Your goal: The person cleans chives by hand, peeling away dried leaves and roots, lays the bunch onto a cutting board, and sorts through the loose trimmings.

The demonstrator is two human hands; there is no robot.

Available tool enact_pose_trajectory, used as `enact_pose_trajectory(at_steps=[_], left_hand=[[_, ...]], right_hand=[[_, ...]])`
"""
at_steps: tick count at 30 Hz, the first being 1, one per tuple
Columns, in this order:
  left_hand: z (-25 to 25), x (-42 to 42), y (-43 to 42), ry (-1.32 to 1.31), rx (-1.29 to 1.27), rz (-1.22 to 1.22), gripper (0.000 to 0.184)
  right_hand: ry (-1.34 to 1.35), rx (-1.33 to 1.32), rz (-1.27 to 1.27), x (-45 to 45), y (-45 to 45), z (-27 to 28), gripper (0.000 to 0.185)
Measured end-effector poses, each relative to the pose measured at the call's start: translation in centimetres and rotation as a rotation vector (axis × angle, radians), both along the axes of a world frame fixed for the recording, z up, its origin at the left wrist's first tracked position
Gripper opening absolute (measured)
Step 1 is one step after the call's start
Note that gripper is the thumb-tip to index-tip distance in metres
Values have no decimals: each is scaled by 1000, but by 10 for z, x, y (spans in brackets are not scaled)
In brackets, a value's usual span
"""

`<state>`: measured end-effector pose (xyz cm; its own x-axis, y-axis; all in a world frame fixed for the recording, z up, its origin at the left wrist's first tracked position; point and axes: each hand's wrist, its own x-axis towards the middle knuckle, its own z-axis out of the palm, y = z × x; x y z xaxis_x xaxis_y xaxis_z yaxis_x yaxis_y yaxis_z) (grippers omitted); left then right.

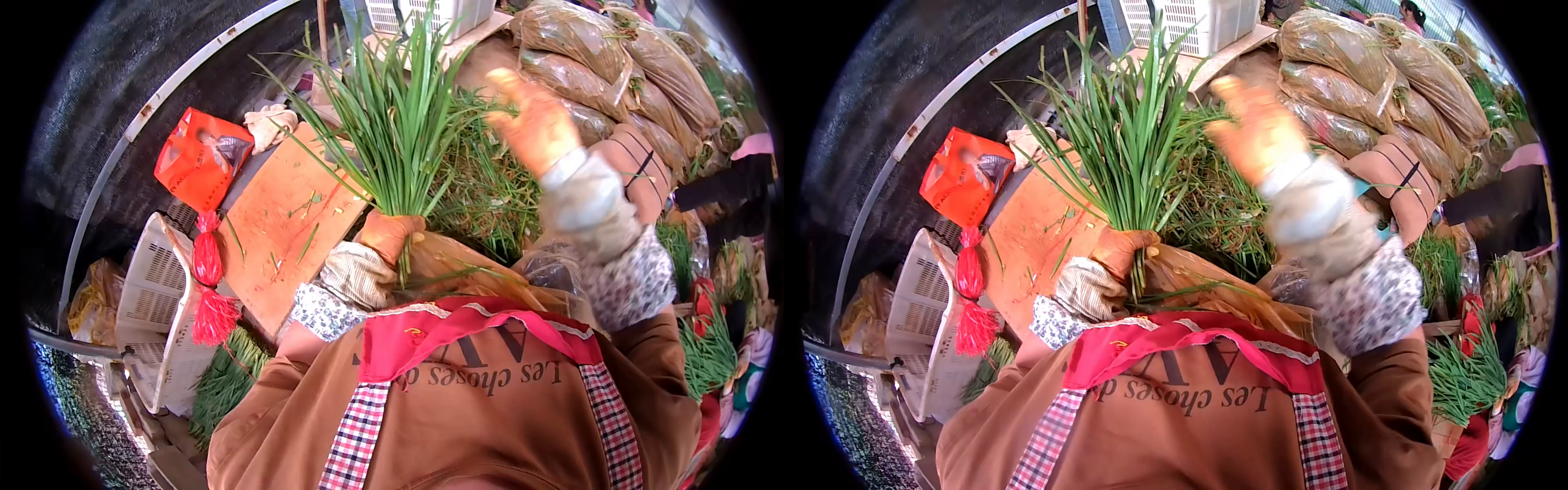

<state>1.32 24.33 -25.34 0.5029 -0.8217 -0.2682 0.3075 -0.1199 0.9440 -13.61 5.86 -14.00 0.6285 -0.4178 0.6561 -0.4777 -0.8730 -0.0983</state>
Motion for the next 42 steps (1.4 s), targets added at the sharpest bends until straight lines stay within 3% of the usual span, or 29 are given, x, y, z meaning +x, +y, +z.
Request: enact_pose_trajectory(at_steps=[1,3,4,5,7,8,11,12,15,17,19,22,25,26,27,29,30,31,33,37,39,42], left_hand=[[4,-2,1,-14,20,-1,16],[3,-4,3,-95,49,-31,19],[4,-4,3,-138,57,-45,20],[6,-6,4,-163,38,-31,23],[-4,1,4,-291,-130,-23,25],[0,5,13,-114,-78,-95,33],[1,10,18,-66,-31,-70,33],[-2,15,18,-83,11,-91,32],[-11,27,19,-184,-16,-112,31],[-2,27,25,-145,-23,-99,28],[-5,37,30,-134,34,-113,24],[2,38,37,-187,38,-79,22],[-3,41,41,-194,62,-55,25],[-10,44,41,-206,58,-67,25],[-13,45,41,-219,53,-81,26],[-2,38,42,-280,109,-75,27],[1,34,42,-309,132,-71,27],[-5,35,42,-291,69,-78,28],[-22,40,43,-252,-54,-91,31],[-22,44,58,-425,12,-125,39],[-19,46,68,-261,-7,-79,38],[-29,54,81,-309,14,-59,33]], right_hand=[[41,420,51,16,45,22,49],[98,595,99,44,72,7,50],[3,758,182,57,69,-18,46],[2,1195,214,61,70,-16,37],[-148,1380,283,58,68,-14,27],[-113,1398,271,53,65,-10,23],[-195,1409,341,35,59,-14,21],[-106,1321,360,28,55,-12,19],[-505,1330,630,3,37,-15,17],[-659,1200,615,-18,10,-4,15],[-587,1238,315,-40,-23,0,22],[-67,20,-494,-55,-51,-27,40],[-428,206,-125,-32,-17,-22,51],[-178,363,-73,-25,7,2,47],[-245,729,283,-15,11,-4,42],[-368,1243,477,7,55,18,37],[-346,1342,462,20,59,18,38],[-271,1304,391,32,61,16,33],[-271,1478,344,55,54,1,26],[-270,1614,452,52,49,-15,18],[-261,1637,415,45,54,-22,17],[-279,1629,463,32,55,-45,20]])
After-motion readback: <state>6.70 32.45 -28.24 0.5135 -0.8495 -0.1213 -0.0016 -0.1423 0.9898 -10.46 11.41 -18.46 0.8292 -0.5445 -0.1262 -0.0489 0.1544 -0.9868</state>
